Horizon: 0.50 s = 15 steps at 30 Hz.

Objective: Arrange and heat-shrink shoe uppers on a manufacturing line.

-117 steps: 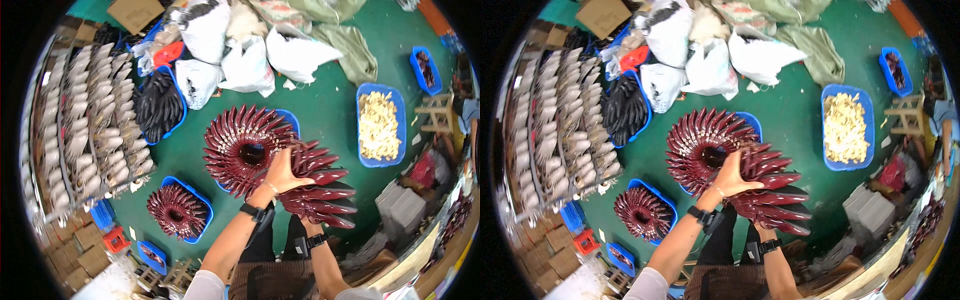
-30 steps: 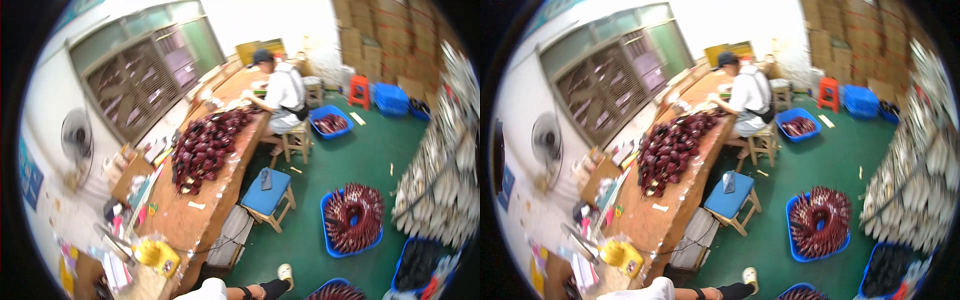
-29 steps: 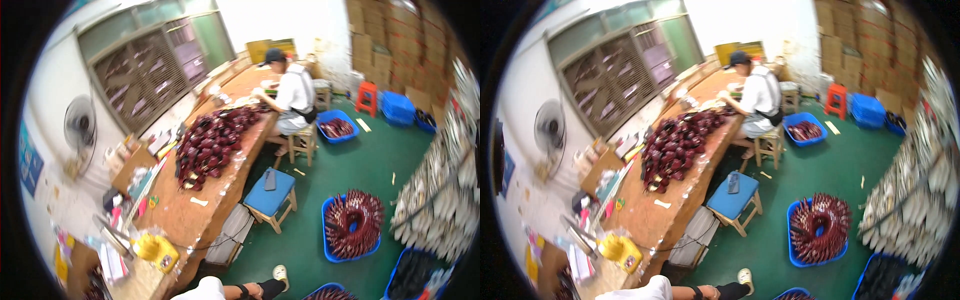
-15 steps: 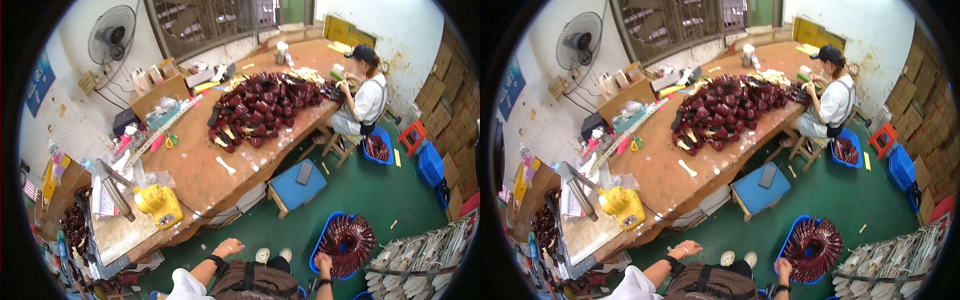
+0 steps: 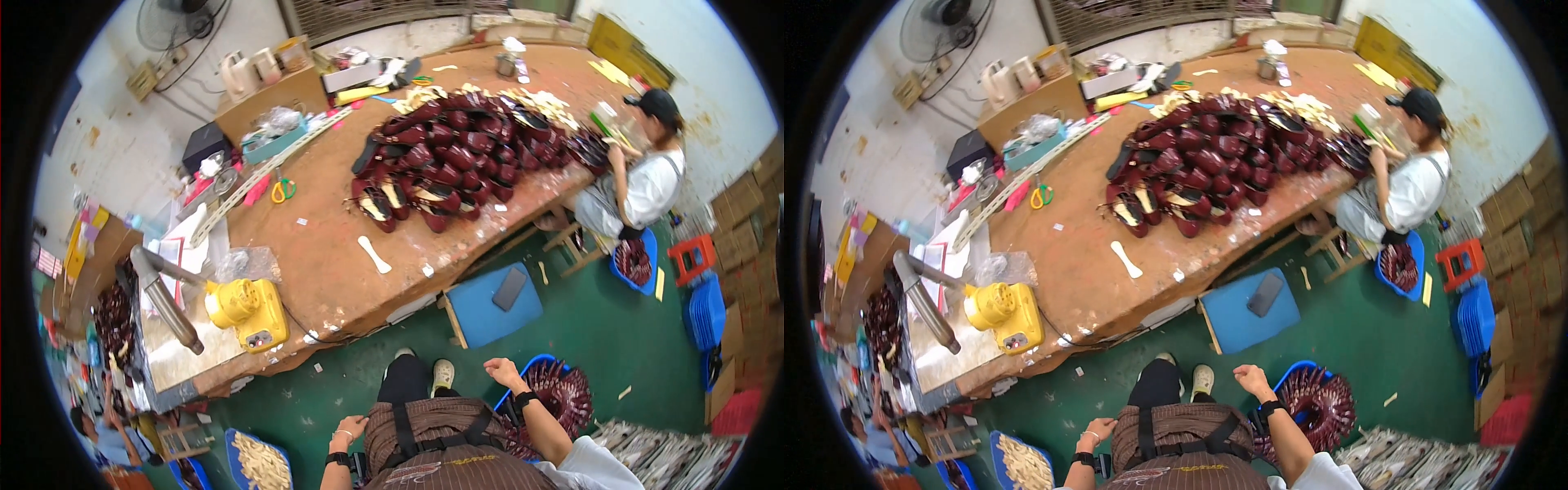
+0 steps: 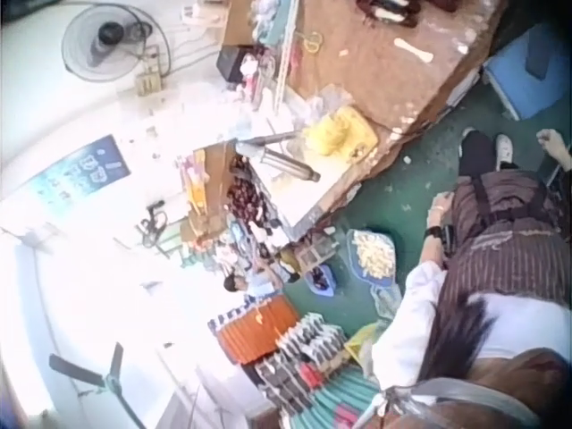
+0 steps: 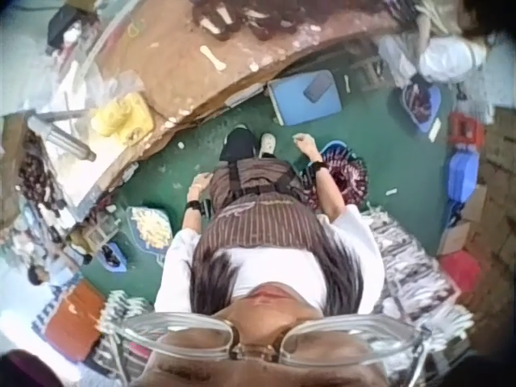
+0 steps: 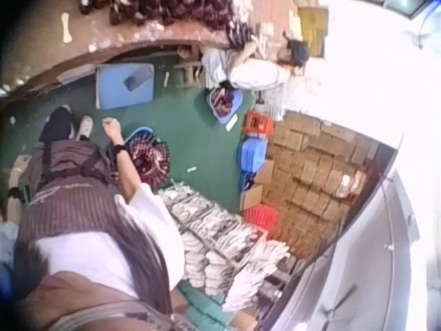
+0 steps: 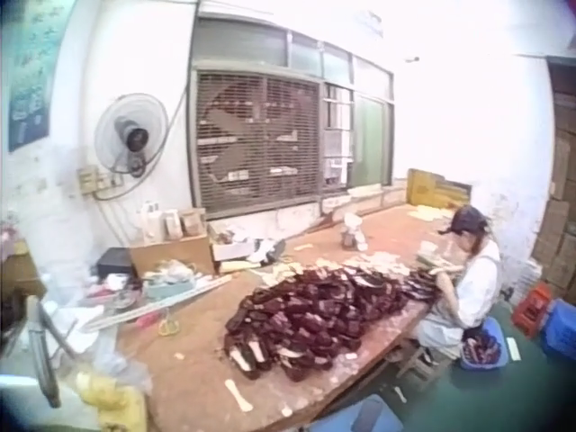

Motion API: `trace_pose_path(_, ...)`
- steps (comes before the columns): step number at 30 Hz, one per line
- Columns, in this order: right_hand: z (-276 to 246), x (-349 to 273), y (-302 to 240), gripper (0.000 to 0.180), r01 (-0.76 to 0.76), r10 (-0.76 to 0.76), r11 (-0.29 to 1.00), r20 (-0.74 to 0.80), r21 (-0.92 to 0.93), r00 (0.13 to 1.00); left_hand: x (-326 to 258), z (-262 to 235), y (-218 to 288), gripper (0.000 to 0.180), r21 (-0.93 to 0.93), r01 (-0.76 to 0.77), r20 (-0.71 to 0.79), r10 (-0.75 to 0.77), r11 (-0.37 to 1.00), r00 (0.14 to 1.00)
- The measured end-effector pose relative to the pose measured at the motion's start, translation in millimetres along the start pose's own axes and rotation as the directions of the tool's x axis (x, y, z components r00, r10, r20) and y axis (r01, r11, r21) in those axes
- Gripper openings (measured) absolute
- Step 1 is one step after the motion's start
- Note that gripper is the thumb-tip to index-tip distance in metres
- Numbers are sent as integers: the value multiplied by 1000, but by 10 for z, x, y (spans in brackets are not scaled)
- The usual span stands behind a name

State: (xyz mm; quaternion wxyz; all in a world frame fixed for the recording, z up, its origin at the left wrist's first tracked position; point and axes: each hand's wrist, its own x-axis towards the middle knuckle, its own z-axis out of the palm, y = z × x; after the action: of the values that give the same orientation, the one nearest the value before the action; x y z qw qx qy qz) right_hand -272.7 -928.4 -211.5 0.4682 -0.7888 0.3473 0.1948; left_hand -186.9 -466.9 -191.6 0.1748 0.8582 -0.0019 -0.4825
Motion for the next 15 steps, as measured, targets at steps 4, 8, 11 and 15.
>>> trace_pose_path(4, -94, 588, -501, 22, 72, -70, 994, 29, -79, 997, 106, -121, 31, 49, -42, 35, -16, -36, 998, 999)
trace_pose_path(8, -98, 1078, -1380, 23, 262, -261, 933, 38, -245, 965, 380, -611, 259, 45, -141, 44, -122, -61, 989, 991)
trace_pose_path(11, -86, 1282, -2045, 25, 390, -365, 858, 138, -335, 921, 720, -984, 440, 44, -177, -112, -297, 55, 978, 953)
trace_pose_path(15, -139, 1611, -2586, 27, 522, -478, 752, 212, -402, 852, 1030, -1661, 1251, 44, -71, -240, -307, 208, 968, 929)
